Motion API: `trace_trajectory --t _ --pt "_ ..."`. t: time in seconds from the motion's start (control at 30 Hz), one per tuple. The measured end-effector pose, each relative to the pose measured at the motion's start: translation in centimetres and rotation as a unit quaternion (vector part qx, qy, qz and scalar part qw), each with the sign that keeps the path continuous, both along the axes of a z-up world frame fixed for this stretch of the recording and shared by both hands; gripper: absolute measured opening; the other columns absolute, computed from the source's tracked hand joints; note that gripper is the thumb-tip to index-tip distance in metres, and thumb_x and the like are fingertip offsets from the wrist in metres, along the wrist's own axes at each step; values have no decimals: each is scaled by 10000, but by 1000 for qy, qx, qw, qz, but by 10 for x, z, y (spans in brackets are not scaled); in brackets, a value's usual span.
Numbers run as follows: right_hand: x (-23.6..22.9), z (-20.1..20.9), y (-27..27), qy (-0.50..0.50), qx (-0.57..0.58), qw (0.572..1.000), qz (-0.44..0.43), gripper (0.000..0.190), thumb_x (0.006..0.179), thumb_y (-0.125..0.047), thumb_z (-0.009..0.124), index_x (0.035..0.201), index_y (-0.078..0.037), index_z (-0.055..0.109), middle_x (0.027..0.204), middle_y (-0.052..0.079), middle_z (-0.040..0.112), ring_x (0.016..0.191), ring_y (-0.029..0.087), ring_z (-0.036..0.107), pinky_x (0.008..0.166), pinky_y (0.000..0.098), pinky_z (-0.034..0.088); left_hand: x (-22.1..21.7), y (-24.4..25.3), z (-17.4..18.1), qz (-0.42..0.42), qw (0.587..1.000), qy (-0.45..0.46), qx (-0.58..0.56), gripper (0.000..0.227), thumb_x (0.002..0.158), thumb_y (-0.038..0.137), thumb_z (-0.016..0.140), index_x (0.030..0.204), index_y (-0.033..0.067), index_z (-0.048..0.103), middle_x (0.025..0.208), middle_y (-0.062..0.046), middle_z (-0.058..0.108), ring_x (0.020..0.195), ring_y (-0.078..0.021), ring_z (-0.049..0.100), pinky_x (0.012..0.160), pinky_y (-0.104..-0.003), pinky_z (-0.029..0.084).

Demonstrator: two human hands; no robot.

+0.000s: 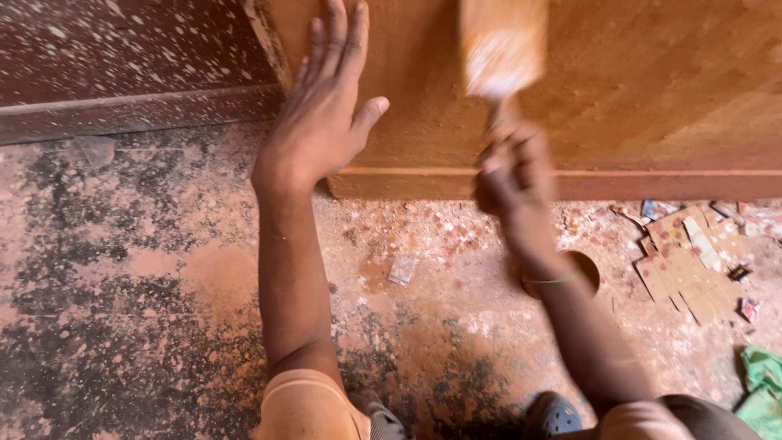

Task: The person applies a wood finish to a large wooden furniture piece using a brush. They repeatedly dip the brush into a small container and spread the finish across the surface and edges.

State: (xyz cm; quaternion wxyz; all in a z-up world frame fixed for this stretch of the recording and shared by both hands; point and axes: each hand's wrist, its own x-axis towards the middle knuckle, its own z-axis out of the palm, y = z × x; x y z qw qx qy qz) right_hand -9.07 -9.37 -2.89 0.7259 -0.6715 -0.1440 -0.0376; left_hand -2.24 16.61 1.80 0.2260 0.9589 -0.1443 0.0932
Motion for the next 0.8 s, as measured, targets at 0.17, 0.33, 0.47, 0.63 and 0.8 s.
trace_trajectory --t 0.17,0.33,0.47,0.63,0.8 --pt "5 -133 40 134 11 990 41 72 1092 -158 470 1062 -115 520 707 -21 470 509 61 385 415 176 364 2 9 -9 -12 1000 -18 6 925 1039 353 661 1646 215 -23 1671 -37 -171 1581 -338 11 1259 -601 148" --pt "-11 -177 45 426 135 892 62 182 987 -88 498 1148 -122 577 669 -3 497 464 77 373 382 192 322 1 13 -10 -12 1000 -15 9 935 1027 381 674 1641 204 -9 1680 -30 -140 1587 -307 12 1259 -607 138" --pt "10 -125 39 398 114 910 33 142 1028 -128 484 1139 -95 567 703 -9 537 488 57 367 401 172 298 3 11 -11 -16 1000 -17 6 934 1035 392 677 1636 200 -12 1672 -66 -137 1571 -339 -8 1250 -617 122" --pt "-2 -17 16 212 179 956 95 117 1044 -122 509 1152 -97 546 726 -33 481 502 57 364 408 185 331 2 7 -10 -24 999 -16 -21 935 1025 368 648 1623 207 -53 1689 -78 -134 1578 -348 -15 1252 -615 127" --pt "-21 35 7 1 150 981 127 236 1050 -86 522 1282 -131 522 888 -8 524 564 38 385 442 175 351 6 5 -12 -32 998 12 -54 859 1114 501 486 1621 172 -124 1714 -114 -108 1578 -415 -59 1253 -654 69"
